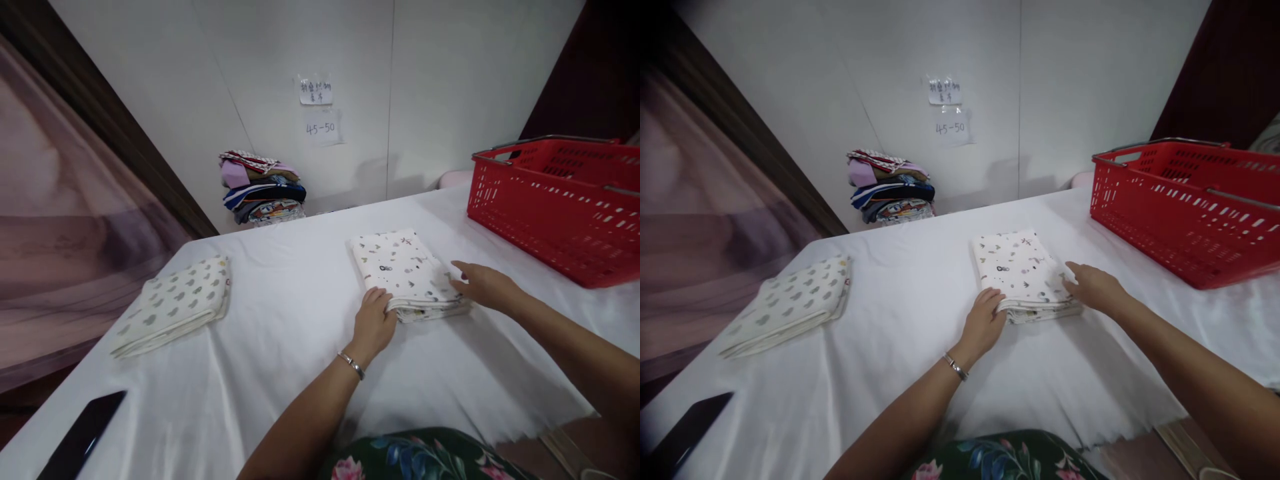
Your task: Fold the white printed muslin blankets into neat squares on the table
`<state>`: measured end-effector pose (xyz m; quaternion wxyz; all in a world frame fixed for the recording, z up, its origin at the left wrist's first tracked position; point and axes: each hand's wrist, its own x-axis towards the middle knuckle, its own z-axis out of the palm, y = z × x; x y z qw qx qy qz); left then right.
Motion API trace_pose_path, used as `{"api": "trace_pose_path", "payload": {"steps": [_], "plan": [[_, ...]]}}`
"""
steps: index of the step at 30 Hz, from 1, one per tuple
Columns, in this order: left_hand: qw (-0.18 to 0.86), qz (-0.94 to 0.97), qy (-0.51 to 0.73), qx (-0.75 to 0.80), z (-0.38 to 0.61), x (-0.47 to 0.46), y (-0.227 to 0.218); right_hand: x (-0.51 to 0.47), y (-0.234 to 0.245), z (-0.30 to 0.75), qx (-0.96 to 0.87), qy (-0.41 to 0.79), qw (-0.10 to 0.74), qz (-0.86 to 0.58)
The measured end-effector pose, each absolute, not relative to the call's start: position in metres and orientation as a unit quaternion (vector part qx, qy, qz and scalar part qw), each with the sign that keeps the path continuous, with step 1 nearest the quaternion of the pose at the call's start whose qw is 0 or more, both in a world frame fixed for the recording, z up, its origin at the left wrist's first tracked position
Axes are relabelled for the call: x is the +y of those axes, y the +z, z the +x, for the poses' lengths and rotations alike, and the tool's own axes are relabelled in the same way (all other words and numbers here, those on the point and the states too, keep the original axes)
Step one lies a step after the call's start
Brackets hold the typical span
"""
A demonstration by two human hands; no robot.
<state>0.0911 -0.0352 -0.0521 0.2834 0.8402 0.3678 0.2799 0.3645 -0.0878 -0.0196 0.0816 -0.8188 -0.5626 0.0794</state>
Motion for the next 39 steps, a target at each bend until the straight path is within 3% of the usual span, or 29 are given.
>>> {"api": "trace_pose_path", "payload": {"steps": [5,12,19,29,39], "plan": [[0.263,0.844,0.294,0.363,0.092,-0.038,-0.053,-0.098,-0.029,0.323,-0.743,0.066,0.194,-0.637],[0.23,0.854,0.312,0.348,0.094,-0.041,-0.048,-0.099,-0.048,0.307,-0.799,0.05,0.223,-0.557],[0.214,0.862,0.304,0.345,0.095,-0.043,-0.047,-0.091,-0.056,0.295,-0.774,0.003,0.2,-0.601],[0.182,0.792,0.321,0.486,0.123,-0.058,-0.058,-0.09,-0.061,0.287,-0.716,-0.027,0.187,-0.672],[0.238,0.733,0.339,0.54,0.125,-0.064,-0.062,-0.093,-0.068,0.284,-0.704,-0.035,0.195,-0.682]]}}
